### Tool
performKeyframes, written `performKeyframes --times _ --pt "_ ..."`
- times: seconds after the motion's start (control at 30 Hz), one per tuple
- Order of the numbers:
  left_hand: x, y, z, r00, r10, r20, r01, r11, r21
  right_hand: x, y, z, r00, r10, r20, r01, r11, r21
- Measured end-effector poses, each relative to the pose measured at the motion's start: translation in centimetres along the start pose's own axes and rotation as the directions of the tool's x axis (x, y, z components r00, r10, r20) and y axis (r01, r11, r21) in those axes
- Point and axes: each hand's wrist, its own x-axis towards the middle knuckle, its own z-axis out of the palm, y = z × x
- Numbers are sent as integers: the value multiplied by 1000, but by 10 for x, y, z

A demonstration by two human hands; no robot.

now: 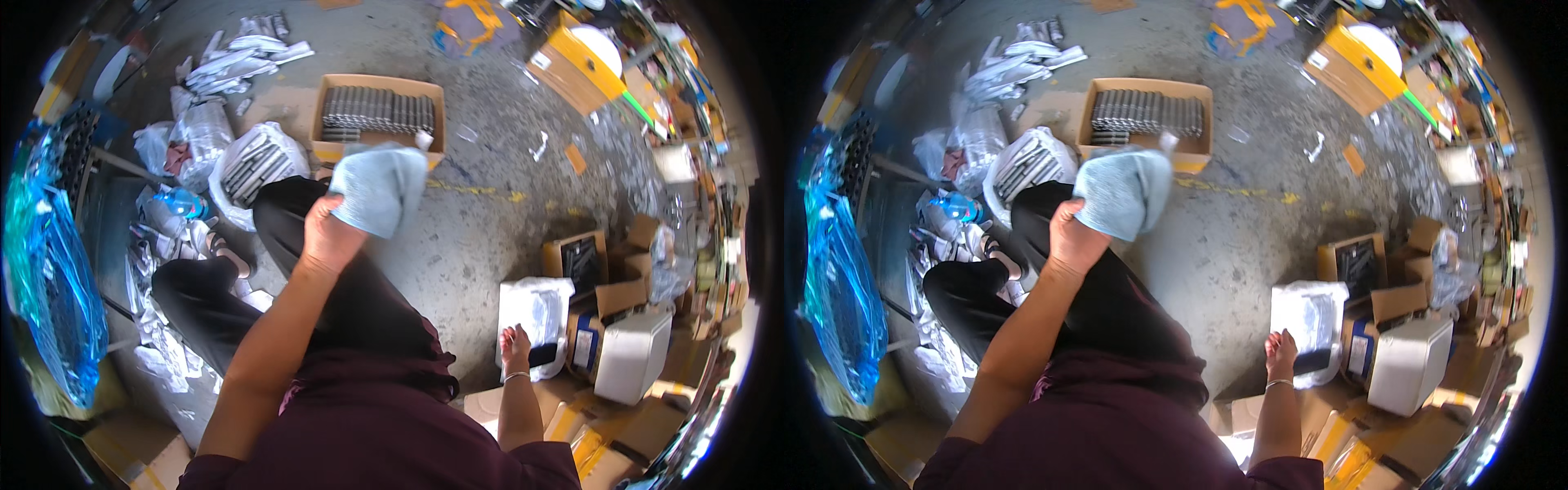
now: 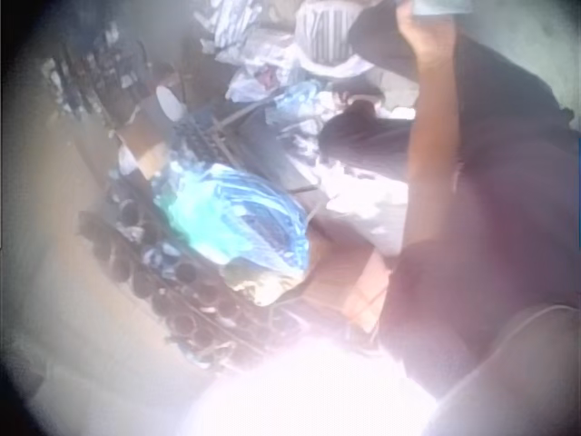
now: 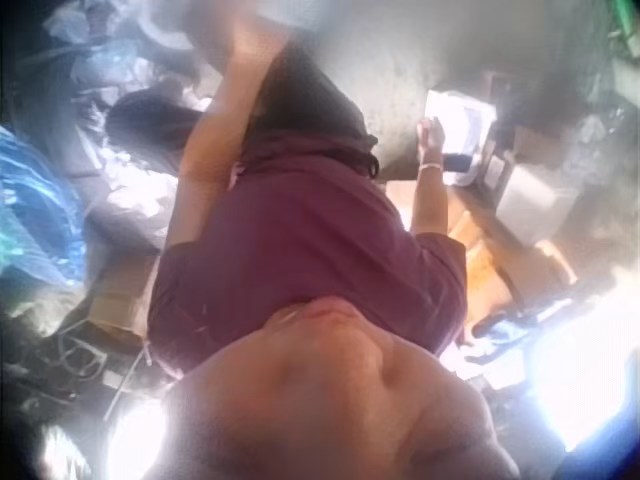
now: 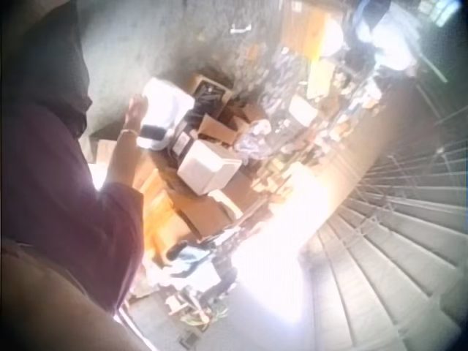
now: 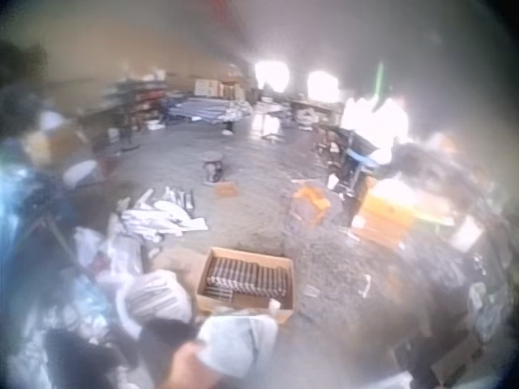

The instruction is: The person sits on the floor and wipes cylindrical metal rods with a blue cloth. They pick up each rod from a plastic bag, wipe it thoroughly, and place it into a cardboard box.

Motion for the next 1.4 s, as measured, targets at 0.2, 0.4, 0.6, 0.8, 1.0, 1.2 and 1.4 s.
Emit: performKeyframes --times 0.2,0.4,0.6,0.8,1.0,1.2,1.4 --pt "-4 31 11 993 -19 116 52 954 -294 -130 -46 279 722 67 689 165 950 -265" --pt "-28 113 1 977 87 197 -48 979 -198 -251 -38 505 123 170 978 287 937 -199" --pt "-71 241 -14 914 207 350 -317 901 296 -333 18 638 47 186 981 481 857 -185" --pt "-45 325 -49 909 402 -110 -226 697 680 -330 87 731 -52 279 959 559 804 -203" --pt "-24 389 -81 786 586 -195 -240 581 778 -273 110 814 73 320 945 883 419 -210" --pt "-33 409 -78 787 570 -235 -271 662 699 -299 109 865 -126 691 711 982 190 -11" --pt "-34 423 -85 674 723 -154 161 61 985 -308 139 867 -216 509 833 963 251 96"
